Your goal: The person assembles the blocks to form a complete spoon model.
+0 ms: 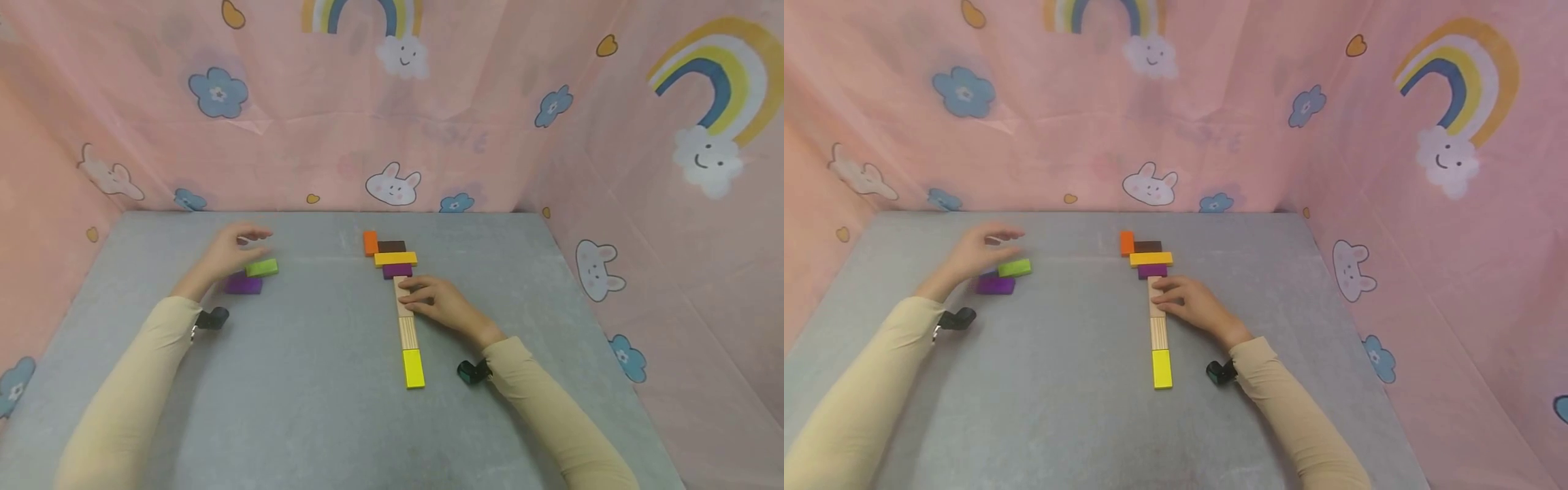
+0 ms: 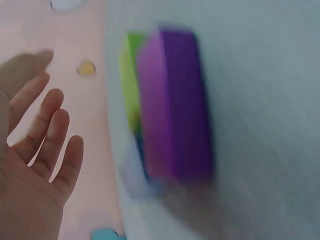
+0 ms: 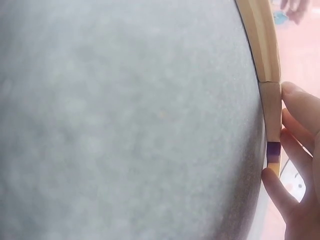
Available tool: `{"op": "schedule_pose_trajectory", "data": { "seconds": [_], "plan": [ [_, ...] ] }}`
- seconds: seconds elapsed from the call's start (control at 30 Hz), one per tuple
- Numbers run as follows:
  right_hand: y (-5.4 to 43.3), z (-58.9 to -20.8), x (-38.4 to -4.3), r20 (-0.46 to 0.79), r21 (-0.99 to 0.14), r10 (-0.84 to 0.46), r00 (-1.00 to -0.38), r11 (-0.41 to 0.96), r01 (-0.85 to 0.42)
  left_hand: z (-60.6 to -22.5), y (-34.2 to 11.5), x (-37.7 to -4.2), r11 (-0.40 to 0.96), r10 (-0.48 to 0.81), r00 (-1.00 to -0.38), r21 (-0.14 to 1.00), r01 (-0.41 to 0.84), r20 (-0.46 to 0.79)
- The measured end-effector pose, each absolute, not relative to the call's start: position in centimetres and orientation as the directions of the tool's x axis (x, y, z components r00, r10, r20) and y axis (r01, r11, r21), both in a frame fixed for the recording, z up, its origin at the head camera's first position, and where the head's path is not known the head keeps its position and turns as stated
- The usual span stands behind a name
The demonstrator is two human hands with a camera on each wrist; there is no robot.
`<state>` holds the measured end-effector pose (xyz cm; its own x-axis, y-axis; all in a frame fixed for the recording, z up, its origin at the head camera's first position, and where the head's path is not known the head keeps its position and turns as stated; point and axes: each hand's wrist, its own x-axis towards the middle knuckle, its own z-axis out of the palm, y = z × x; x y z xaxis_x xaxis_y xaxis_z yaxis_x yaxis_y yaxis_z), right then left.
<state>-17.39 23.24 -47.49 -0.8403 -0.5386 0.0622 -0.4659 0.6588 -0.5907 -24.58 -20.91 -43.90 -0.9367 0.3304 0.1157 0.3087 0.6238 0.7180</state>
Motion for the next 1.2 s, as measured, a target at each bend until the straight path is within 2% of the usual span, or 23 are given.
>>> {"op": "schedule_pose_trajectory", "data": {
  "seconds": [0.17,0.33,0.53,0.93,1.2],
  "plan": [
    [23.2,-47.5,-17.5,0.045,-0.602,-0.529,-0.847,0.662,-0.446,-44.7,-23.4,-23.6,0.652,0.332,-0.94,0.702,0.285,0.074],
    [23.3,-47.6,-17.5,0.049,-0.604,-0.531,-0.846,0.658,-0.449,-45.5,-24.5,-23.2,0.669,0.361,-0.925,0.658,0.345,0.118],
    [23.1,-47.4,-17.5,0.064,-0.588,-0.545,-0.836,0.657,-0.473,-45.7,-24.8,-22.9,0.68,0.394,-0.91,0.625,0.382,0.128],
    [23.3,-47.5,-17.4,0.064,-0.594,-0.54,-0.839,0.655,-0.467,-45.7,-24.7,-23.3,0.747,0.38,-0.925,0.583,0.32,0.021],
    [23.3,-47.5,-17.4,0.075,-0.585,-0.541,-0.838,0.657,-0.476,-45.7,-24.6,-23.5,0.752,0.381,-0.924,0.575,0.324,0.023]
  ]
}}
